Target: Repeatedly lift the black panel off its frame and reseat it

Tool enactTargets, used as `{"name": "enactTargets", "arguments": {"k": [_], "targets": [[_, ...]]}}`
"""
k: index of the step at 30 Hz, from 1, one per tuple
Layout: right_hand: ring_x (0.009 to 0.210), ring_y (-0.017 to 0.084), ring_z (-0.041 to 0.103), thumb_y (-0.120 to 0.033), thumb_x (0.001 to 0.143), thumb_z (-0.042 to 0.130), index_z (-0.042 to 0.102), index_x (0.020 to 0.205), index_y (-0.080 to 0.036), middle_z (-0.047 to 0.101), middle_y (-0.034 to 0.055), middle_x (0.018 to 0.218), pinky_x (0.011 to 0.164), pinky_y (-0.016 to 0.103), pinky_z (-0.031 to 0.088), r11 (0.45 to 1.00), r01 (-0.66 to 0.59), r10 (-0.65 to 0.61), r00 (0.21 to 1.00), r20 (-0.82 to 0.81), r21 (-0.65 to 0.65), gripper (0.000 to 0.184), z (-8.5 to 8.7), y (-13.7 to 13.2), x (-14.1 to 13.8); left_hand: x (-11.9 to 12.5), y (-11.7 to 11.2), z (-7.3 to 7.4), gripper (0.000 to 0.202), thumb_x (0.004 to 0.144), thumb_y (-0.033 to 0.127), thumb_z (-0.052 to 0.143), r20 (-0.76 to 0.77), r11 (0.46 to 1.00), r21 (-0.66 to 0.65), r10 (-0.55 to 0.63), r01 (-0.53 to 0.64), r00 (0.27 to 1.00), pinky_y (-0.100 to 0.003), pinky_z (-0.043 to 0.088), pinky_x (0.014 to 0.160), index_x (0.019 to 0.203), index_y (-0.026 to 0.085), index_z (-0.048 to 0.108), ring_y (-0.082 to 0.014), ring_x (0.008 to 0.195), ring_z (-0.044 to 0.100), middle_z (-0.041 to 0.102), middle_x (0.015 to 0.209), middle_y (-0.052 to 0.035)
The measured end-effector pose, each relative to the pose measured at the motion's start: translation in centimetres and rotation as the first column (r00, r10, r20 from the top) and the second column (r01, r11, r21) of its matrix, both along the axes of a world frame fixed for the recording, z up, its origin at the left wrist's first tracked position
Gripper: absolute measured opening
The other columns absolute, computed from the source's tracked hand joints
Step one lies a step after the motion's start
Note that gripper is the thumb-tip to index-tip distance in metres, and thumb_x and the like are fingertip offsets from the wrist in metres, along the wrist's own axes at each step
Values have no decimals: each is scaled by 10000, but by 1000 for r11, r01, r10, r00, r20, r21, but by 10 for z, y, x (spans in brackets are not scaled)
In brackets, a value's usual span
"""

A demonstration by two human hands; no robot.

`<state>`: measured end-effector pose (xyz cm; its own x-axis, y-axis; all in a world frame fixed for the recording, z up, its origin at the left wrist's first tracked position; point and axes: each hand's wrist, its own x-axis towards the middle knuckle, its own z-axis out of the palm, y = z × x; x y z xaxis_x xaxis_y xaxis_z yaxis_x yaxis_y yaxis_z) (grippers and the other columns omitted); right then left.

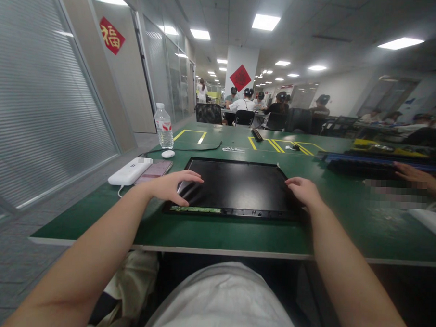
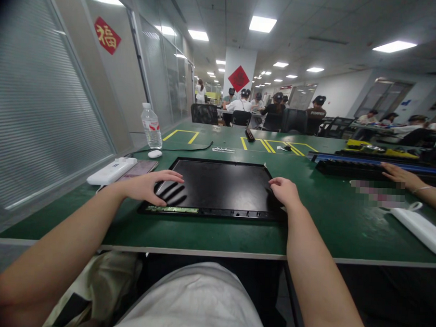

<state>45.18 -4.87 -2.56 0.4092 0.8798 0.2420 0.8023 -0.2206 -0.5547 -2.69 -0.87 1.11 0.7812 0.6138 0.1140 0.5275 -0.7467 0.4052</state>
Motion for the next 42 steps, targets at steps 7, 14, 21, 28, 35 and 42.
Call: {"name": "enactTargets", "arguments": {"k": [7, 14, 21, 28, 35, 42], "targets": [[886, 219, 689, -173, 799, 628, 798, 871, -242, 775, 40, 936, 834, 306, 513, 1000, 6, -6, 1000, 2, -4, 197, 1, 0, 1, 3, -3, 1, 740, 673, 291, 819, 16, 1000, -8, -16, 16, 1000, -417, 346, 1194, 1387, 266, 621, -324, 1391, 511, 536, 1518, -101], [888, 221, 692, -179, 784, 631, 796, 853, -245, 776, 32, 904, 819, 293, 519, 1000, 16, -16, 1000, 1, -5, 191, 0, 0, 0, 4, -4, 2, 734, 672, 308, 821, 15, 1000, -8, -10, 10, 1000, -424, 349, 1195, 1381, 277, 634, -330, 1390, 513, 541, 1521, -96], [878, 222, 695, -191, 802, 624, 805, 924, -239, 773, 45, 934, 825, 299, 521, 999, 53, -53, 999, 12, -2, 224, 1, 1, 2, -3, 8, -8, 697, 731, 589, 747, -18, 979, 8, 202, -202, 979, -422, 397, 1165, 1337, 252, 674, -327, 1365, 540, 551, 1501, -120], [850, 248, 704, -178, 762, 636, 818, 872, -258, 760, 50, 848, 822, 343, 555, 990, 115, -109, 992, 69, -86, 227, -6, 8, 15, -6, 28, -19, 487, 770, 545, 621, -23, 861, 131, 498, -491, 867, -452, 459, 1110, 1095, 224, 791, -370, 1240, 624, 717, 1267, -155], [871, 262, 715, -116, 733, 626, 830, 949, -241, 775, 73, 966, 789, 348, 581, 984, 103, -98, 994, 38, -149, 323, -12, 10, 16, -2, 29, -21, 454, 751, 312, 542, -87, 869, 142, 489, -475, 868, -448, 464, 1105, 1104, 191, 801, -373, 1210, 659, 732, 1269, -161], [799, 239, 719, -18, 690, 572, 820, 1018, -214, 767, 78, 895, 742, 319, 578, 981, 81, -92, 994, -53, -175, 456, -15, 12, 19, 2, 29, -23, 505, 723, 188, 528, -78, 850, 166, 517, -500, 853, -430, 455, 1118, 1158, 145, 779, -361, 1253, 637, 715, 1298, -186]]}}
